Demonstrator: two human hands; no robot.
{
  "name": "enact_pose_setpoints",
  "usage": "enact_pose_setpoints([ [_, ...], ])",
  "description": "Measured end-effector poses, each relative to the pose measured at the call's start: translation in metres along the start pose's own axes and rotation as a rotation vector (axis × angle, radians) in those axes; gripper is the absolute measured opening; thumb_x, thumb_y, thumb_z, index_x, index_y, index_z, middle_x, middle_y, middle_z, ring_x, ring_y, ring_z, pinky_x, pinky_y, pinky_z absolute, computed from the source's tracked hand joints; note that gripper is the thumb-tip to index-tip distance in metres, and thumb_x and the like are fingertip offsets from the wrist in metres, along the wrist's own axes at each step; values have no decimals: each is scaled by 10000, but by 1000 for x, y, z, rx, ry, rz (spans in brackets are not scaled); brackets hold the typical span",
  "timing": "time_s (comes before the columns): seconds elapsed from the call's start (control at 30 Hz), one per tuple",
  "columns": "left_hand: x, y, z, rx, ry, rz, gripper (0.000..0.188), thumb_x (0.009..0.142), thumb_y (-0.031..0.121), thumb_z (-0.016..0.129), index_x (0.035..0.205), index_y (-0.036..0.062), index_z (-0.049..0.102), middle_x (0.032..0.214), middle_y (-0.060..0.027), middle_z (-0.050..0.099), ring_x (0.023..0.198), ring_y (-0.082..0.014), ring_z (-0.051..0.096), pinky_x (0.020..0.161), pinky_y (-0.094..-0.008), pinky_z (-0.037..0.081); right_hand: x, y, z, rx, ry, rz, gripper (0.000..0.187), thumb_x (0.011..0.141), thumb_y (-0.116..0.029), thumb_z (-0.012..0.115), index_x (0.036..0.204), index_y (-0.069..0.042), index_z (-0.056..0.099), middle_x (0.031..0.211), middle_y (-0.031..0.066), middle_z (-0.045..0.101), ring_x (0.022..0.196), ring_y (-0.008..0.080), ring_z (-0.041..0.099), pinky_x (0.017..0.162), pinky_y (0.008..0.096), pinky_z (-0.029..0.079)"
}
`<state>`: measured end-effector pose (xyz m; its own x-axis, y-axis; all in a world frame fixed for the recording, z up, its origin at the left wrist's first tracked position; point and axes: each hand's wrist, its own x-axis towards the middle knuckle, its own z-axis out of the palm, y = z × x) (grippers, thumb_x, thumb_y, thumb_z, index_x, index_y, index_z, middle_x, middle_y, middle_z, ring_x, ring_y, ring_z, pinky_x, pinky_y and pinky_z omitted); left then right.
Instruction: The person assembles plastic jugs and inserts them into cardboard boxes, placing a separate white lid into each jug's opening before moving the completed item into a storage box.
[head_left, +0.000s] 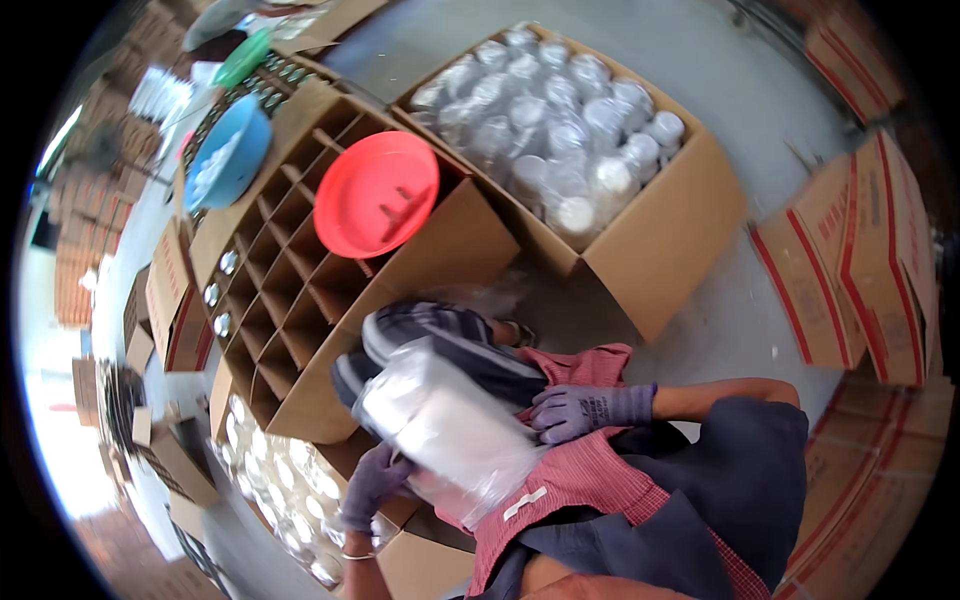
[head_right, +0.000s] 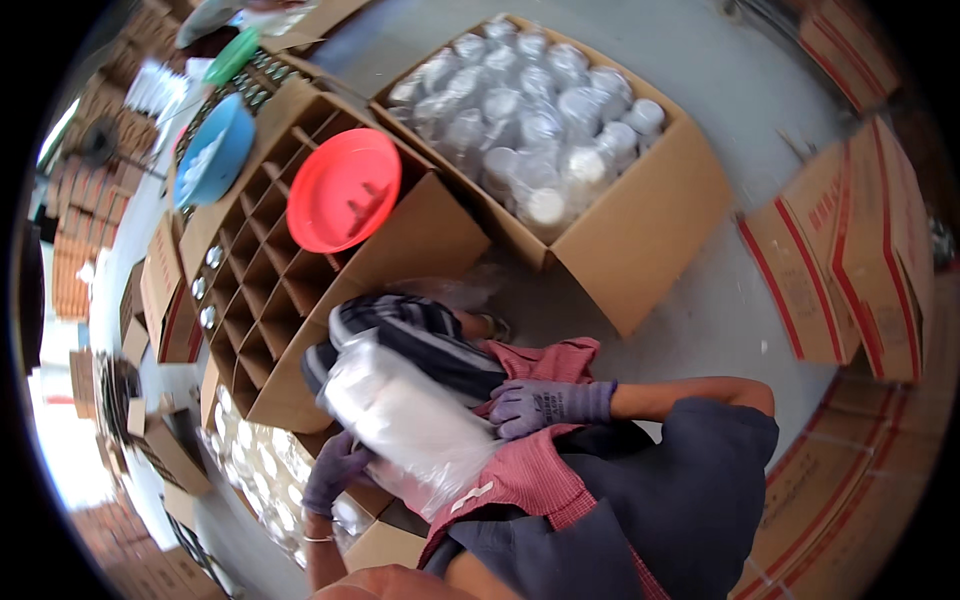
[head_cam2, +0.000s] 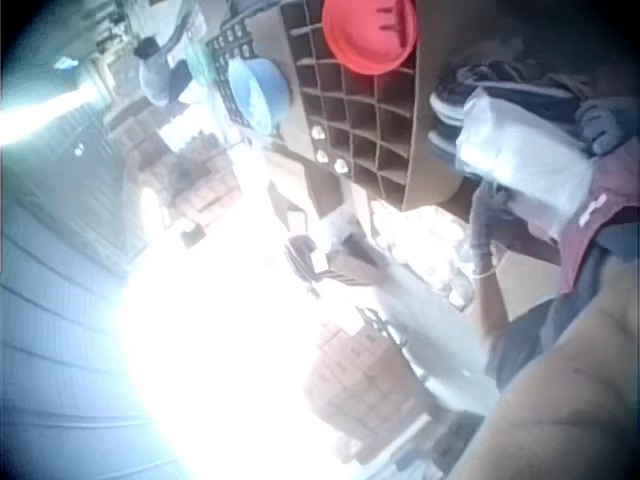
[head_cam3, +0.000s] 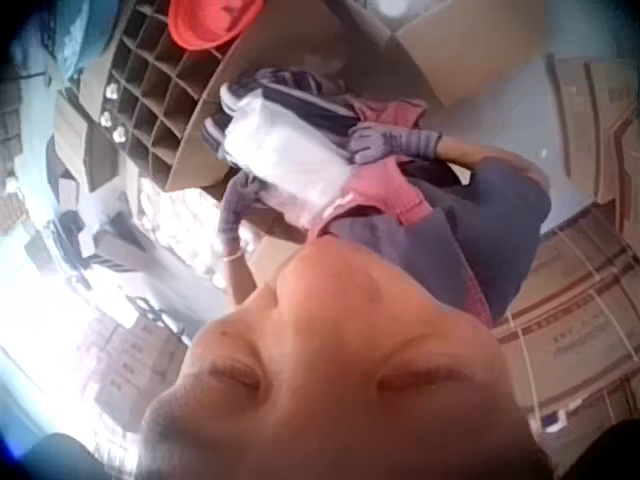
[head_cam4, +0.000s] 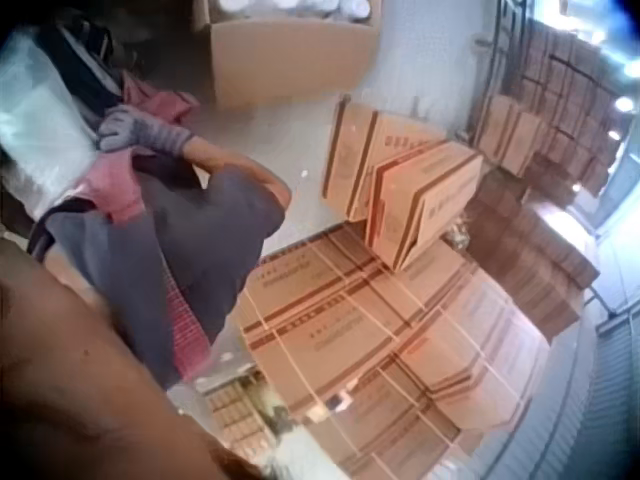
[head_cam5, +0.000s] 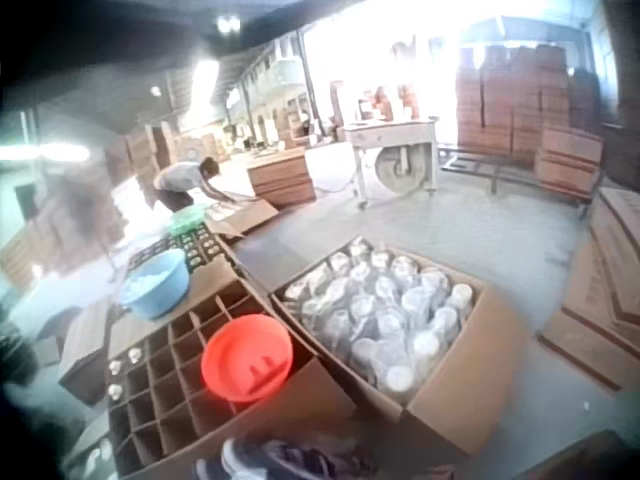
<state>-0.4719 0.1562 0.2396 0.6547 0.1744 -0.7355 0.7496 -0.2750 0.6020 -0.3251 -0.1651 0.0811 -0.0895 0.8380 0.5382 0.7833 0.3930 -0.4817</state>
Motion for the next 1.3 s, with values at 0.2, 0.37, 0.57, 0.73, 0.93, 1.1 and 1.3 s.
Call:
enact_pose_setpoints([
  [0.2,2,-44,-20,9,-76,-54,271,814,79,618,1057,-23,680,934,-63,698,810,-170,648,721,-324,532,-3,0,-41,322,76,275,237,934,-252,558,1127,-121,598,1075,87,608,1025,288,597,1030,424,415],
  [0.37,-23,-59,-57,-246,182,107,249,735,-28,647,946,74,731,1117,-196,625,996,-330,629,835,-403,511,-46,96,-211,-541,390,868,159,907,-212,553,921,-67,617,995,100,606,897,290,587,813,414,480],
  [0.57,50,26,-35,773,423,392,252,782,153,696,1010,45,695,1012,-146,687,972,-329,645,864,-446,493,-210,282,-258,-755,-493,1548,234,864,-223,553,1034,-122,678,1148,120,657,1092,292,617,925,486,440],
  [0.73,97,61,18,796,217,606,286,716,165,741,998,127,719,1010,-63,705,1017,-286,636,909,-449,451,-209,337,-247,-403,-697,1882,442,803,-233,587,1226,-119,643,1302,106,613,1188,290,586,959,508,394],
  [0.93,124,26,37,811,169,836,412,687,114,723,1095,161,687,1088,-47,677,1039,-284,617,899,-454,440,-205,345,-228,-575,-840,1824,377,876,-246,557,1221,-132,657,1316,62,611,1209,253,575,949,597,371],
  [1.1,134,40,40,725,130,976,387,785,49,568,1156,122,648,1159,-143,624,1043,-351,575,855,-495,445,-204,349,-211,-847,-554,2001,400,928,-221,518,1309,-126,597,1342,24,590,1193,266,573,950,662,339],
  [1.3,205,142,96,381,26,835,368,679,-62,641,1020,76,647,916,-112,641,854,-336,580,740,-428,481,-166,237,-315,-1103,-381,1699,305,877,-276,557,1172,-202,576,950,40,640,991,242,608,871,495,396],
])
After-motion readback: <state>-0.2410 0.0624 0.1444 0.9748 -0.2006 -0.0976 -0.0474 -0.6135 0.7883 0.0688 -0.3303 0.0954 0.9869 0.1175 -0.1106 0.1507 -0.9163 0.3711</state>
